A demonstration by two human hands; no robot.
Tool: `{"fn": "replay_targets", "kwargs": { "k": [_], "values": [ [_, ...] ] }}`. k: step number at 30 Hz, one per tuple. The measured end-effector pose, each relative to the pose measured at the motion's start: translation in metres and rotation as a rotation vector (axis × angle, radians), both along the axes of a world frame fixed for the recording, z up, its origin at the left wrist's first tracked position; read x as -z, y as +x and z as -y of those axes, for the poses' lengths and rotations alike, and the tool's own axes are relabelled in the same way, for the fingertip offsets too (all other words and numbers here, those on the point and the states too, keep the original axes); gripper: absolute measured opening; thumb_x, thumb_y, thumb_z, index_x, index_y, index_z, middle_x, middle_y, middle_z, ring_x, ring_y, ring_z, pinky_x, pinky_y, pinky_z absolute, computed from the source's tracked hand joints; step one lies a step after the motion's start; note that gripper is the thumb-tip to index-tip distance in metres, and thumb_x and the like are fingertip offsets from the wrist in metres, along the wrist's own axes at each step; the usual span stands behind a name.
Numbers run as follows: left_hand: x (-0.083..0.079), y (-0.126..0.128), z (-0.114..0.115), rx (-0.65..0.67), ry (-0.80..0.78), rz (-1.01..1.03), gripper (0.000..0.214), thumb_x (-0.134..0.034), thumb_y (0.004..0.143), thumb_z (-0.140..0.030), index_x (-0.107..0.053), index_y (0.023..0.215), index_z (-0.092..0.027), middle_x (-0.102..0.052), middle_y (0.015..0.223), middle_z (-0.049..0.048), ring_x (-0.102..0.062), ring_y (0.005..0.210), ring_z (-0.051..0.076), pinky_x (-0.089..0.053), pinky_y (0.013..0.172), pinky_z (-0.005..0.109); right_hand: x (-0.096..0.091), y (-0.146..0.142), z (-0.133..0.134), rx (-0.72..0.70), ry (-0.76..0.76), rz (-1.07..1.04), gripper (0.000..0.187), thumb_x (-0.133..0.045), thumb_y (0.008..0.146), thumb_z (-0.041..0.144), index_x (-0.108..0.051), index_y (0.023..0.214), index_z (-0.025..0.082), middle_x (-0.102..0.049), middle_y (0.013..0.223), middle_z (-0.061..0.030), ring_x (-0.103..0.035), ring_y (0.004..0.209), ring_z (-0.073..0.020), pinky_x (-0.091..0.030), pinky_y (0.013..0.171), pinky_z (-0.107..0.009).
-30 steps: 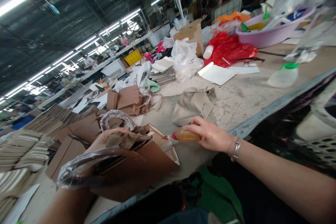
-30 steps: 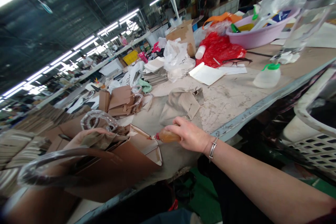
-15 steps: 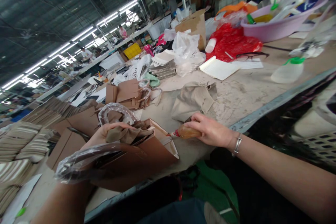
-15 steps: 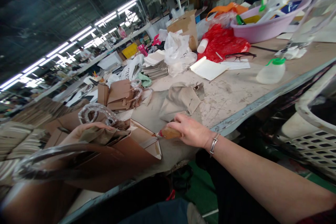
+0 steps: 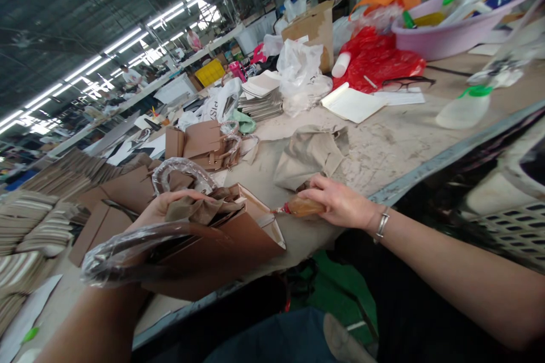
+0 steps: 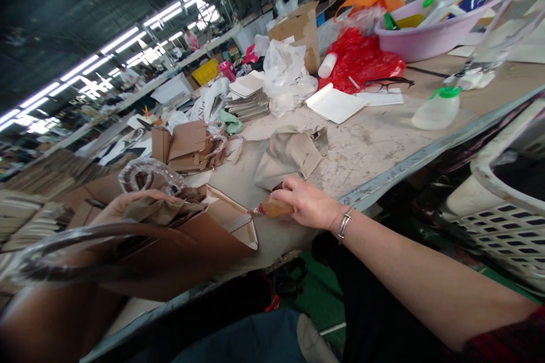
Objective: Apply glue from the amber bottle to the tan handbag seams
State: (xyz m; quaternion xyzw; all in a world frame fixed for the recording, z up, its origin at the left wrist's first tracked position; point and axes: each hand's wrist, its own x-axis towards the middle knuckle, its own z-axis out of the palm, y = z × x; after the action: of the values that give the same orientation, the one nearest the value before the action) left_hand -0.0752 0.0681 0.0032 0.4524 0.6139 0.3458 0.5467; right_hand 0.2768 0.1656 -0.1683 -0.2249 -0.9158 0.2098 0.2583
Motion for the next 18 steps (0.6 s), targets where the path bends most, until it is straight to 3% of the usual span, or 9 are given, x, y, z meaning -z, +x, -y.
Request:
{"fn": "replay_targets", "kwargs": {
  "k": [6, 13, 18],
  "values": [
    [0.002, 0.002, 0.003, -0.023, 0.001, -0.066, 0.034, -0.086, 0.057, -0.005, -0.083, 0.087, -0.020, -0.082, 0.090, 0.0051, -0.076, 0.075, 0.021, -0.060, 0.072, 0.024, -0.001, 0.002, 0.003, 0.025, 0.065, -0.115, 0.068, -0.056, 0.070, -0.004, -0.060, 0.134, 0.020, -0.054, 0.110, -0.0095, -0.057, 0.099, -0.0210, -0.052, 0.088, -0.033],
    [0.008, -0.012, 0.006, 0.056, 0.000, -0.081, 0.036, -0.086, 0.063, -0.009, -0.081, 0.097, -0.018, -0.082, 0.095, 0.0068, -0.077, 0.079, 0.022, -0.062, 0.073, 0.026, 0.002, -0.001, 0.000, 0.005, 0.031, -0.034, 0.057, -0.058, 0.072, -0.001, -0.064, 0.125, 0.020, -0.056, 0.104, -0.0087, -0.057, 0.094, -0.0208, -0.052, 0.083, -0.032],
    [0.007, -0.009, 0.007, 0.033, 0.035, -0.076, 0.034, -0.087, 0.064, -0.010, -0.081, 0.096, -0.017, -0.081, 0.094, 0.0078, -0.077, 0.078, 0.021, -0.062, 0.073, 0.024, 0.002, -0.001, 0.001, 0.028, -0.012, -0.094, 0.065, -0.059, 0.069, -0.002, -0.061, 0.130, 0.020, -0.056, 0.109, -0.0092, -0.057, 0.100, -0.0213, -0.052, 0.089, -0.033]
  ]
}}
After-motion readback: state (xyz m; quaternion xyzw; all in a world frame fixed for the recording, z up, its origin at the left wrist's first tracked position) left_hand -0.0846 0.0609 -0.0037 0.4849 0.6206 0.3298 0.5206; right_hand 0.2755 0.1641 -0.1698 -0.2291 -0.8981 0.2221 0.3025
